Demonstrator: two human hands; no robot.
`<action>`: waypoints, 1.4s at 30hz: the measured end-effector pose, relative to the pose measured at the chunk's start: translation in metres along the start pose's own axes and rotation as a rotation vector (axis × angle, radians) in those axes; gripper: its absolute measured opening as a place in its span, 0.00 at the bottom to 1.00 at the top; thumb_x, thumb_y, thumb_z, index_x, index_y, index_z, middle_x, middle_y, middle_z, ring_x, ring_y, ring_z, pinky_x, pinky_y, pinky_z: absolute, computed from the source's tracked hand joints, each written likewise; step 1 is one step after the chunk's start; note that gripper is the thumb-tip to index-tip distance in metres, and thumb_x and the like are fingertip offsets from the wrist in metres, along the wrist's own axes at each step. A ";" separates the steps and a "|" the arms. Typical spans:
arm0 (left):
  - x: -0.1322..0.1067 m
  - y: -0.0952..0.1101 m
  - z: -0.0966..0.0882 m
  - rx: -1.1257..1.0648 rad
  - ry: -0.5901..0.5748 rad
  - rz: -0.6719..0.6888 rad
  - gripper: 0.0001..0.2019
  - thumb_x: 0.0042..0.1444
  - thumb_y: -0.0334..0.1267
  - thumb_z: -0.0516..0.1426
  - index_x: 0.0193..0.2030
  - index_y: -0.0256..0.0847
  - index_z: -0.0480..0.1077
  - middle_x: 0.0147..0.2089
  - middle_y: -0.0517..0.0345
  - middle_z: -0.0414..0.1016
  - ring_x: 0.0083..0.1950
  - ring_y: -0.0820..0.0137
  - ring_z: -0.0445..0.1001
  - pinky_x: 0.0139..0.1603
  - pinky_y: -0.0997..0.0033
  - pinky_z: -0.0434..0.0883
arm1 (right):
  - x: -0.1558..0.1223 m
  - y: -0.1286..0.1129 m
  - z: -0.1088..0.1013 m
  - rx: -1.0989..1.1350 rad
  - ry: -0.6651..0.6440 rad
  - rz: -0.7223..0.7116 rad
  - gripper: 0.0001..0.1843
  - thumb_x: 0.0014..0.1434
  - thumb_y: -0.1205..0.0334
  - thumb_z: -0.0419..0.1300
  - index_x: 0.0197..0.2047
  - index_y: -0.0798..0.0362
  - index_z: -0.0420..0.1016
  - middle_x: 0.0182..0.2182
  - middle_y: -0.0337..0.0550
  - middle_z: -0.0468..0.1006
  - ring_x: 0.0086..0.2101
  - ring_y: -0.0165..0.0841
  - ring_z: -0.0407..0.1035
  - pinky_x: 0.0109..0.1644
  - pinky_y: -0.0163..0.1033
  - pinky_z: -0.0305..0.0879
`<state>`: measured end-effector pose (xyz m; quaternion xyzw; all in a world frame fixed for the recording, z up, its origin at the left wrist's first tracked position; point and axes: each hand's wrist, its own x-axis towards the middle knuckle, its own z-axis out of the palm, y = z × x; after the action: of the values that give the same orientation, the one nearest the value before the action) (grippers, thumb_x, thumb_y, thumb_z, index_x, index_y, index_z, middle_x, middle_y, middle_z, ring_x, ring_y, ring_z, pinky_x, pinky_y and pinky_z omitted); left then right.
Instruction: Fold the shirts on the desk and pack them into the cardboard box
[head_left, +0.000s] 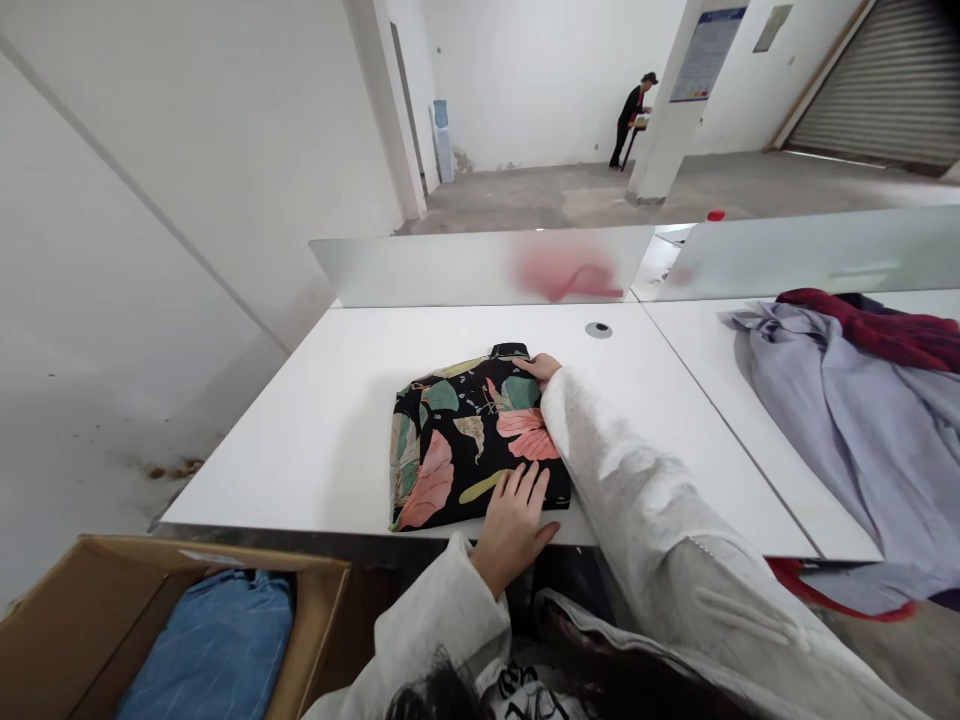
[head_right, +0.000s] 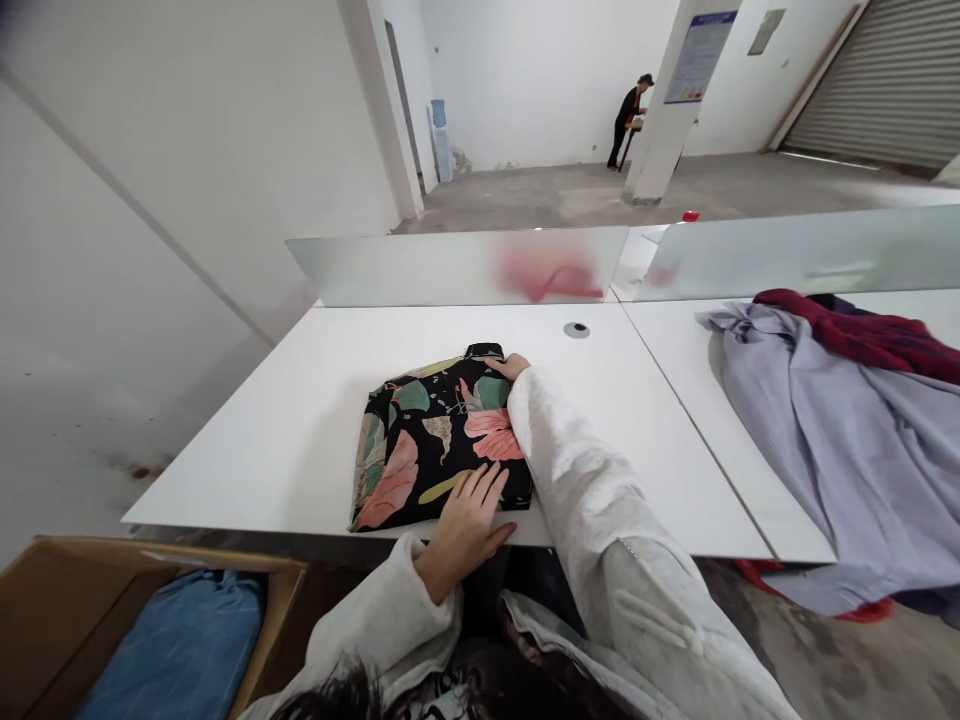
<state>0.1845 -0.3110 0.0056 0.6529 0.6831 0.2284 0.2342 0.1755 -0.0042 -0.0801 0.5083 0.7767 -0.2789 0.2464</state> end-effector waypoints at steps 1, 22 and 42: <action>0.002 0.000 0.008 -0.003 0.005 -0.005 0.33 0.58 0.51 0.52 0.65 0.33 0.54 0.63 0.45 0.62 0.64 0.55 0.58 0.64 0.53 0.56 | 0.001 0.000 0.001 0.017 -0.008 -0.010 0.29 0.59 0.41 0.53 0.38 0.63 0.78 0.36 0.54 0.79 0.36 0.34 0.73 0.36 0.31 0.62; 0.013 0.013 0.031 -0.002 0.102 -0.089 0.29 0.62 0.53 0.45 0.62 0.34 0.60 0.64 0.44 0.62 0.66 0.56 0.57 0.62 0.49 0.60 | -0.023 0.065 -0.018 0.356 0.165 0.049 0.19 0.54 0.55 0.62 0.45 0.60 0.77 0.39 0.51 0.80 0.44 0.39 0.72 0.47 0.35 0.66; -0.041 -0.096 -0.053 0.260 -0.098 -0.959 0.28 0.59 0.54 0.46 0.52 0.28 0.66 0.46 0.36 0.71 0.48 0.51 0.71 0.43 0.57 0.68 | -0.176 0.111 0.010 0.559 -0.032 0.165 0.13 0.58 0.57 0.57 0.45 0.54 0.65 0.19 0.32 0.71 0.16 0.26 0.66 0.21 0.30 0.63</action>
<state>0.0776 -0.3563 -0.0112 0.2991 0.9175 -0.0228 0.2613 0.3436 -0.0895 0.0093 0.6133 0.6219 -0.4691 0.1308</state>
